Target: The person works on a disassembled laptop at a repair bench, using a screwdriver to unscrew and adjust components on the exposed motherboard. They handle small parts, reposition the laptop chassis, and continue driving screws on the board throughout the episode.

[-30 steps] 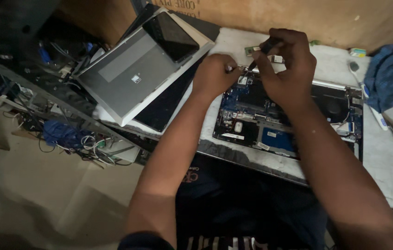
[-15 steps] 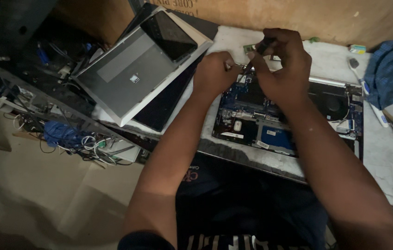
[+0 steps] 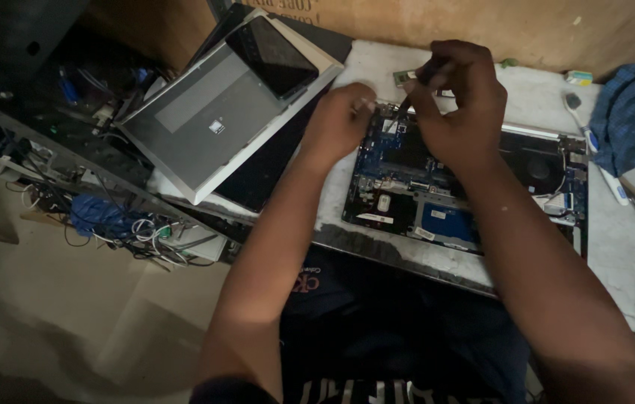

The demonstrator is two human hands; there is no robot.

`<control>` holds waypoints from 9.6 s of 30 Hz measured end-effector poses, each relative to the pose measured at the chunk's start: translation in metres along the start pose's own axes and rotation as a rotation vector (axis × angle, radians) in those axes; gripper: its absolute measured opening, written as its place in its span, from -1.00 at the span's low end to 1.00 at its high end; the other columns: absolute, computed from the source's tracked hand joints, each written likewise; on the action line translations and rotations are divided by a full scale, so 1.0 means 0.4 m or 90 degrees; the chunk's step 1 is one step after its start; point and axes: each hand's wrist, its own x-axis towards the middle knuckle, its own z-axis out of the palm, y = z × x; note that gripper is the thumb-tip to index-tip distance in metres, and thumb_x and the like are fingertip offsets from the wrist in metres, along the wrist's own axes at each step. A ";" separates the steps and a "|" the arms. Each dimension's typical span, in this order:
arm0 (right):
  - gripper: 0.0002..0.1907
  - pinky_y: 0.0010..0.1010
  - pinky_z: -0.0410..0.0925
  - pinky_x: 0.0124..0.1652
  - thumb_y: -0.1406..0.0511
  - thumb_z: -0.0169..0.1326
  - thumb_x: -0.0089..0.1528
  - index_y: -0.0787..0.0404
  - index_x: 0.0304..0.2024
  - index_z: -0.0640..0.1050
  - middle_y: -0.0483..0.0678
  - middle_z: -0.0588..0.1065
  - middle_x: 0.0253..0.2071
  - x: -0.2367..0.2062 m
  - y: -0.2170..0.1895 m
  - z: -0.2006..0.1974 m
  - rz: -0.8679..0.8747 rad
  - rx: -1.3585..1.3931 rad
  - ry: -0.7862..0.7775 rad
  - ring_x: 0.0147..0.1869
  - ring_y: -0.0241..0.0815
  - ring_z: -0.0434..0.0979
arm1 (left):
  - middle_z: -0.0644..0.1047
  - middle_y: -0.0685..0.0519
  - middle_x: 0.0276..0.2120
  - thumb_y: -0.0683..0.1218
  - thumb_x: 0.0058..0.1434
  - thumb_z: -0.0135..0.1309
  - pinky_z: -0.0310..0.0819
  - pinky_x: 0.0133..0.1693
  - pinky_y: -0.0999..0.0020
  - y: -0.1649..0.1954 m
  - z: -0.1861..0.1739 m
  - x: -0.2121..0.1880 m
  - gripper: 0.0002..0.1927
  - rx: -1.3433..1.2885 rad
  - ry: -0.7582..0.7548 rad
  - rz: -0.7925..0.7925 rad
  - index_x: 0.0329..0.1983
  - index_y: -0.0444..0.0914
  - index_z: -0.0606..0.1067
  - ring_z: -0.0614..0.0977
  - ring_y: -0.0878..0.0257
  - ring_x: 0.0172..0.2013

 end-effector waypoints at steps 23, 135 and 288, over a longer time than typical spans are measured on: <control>-0.68 -0.08 0.44 -0.16 0.40 0.16 0.12 0.20 -0.05 0.63 0.07 0.53 -0.10 -0.018 0.077 0.034 -0.049 -0.393 -0.323 -0.05 0.15 0.57 | 0.62 -0.08 -0.24 -0.20 0.14 0.19 0.51 0.01 0.15 0.150 -0.099 -0.291 -0.80 0.145 0.010 0.063 -0.16 -0.28 0.64 0.62 -0.06 -0.08; -0.17 -0.23 0.57 0.06 0.58 0.09 0.46 0.14 0.48 -0.18 0.20 0.55 0.13 -0.058 0.099 -0.022 0.189 -0.042 -0.110 0.13 -0.04 0.76 | 0.62 -0.06 -0.24 -0.21 0.14 0.13 0.55 -0.09 0.21 0.129 -0.105 -0.305 -0.70 0.075 -0.051 -0.059 -0.04 -0.26 0.62 0.63 0.01 -0.11; -0.55 -0.28 0.49 0.13 0.40 0.08 0.43 0.29 0.37 0.37 0.13 0.56 0.16 0.045 -0.043 0.006 0.054 -0.074 -0.073 0.15 -0.07 0.66 | 0.67 -0.07 -0.21 -0.25 0.24 0.25 0.56 -0.29 0.36 0.068 0.003 -0.013 -0.79 -0.235 -0.044 -0.045 -0.05 -0.30 0.61 0.66 0.29 -0.29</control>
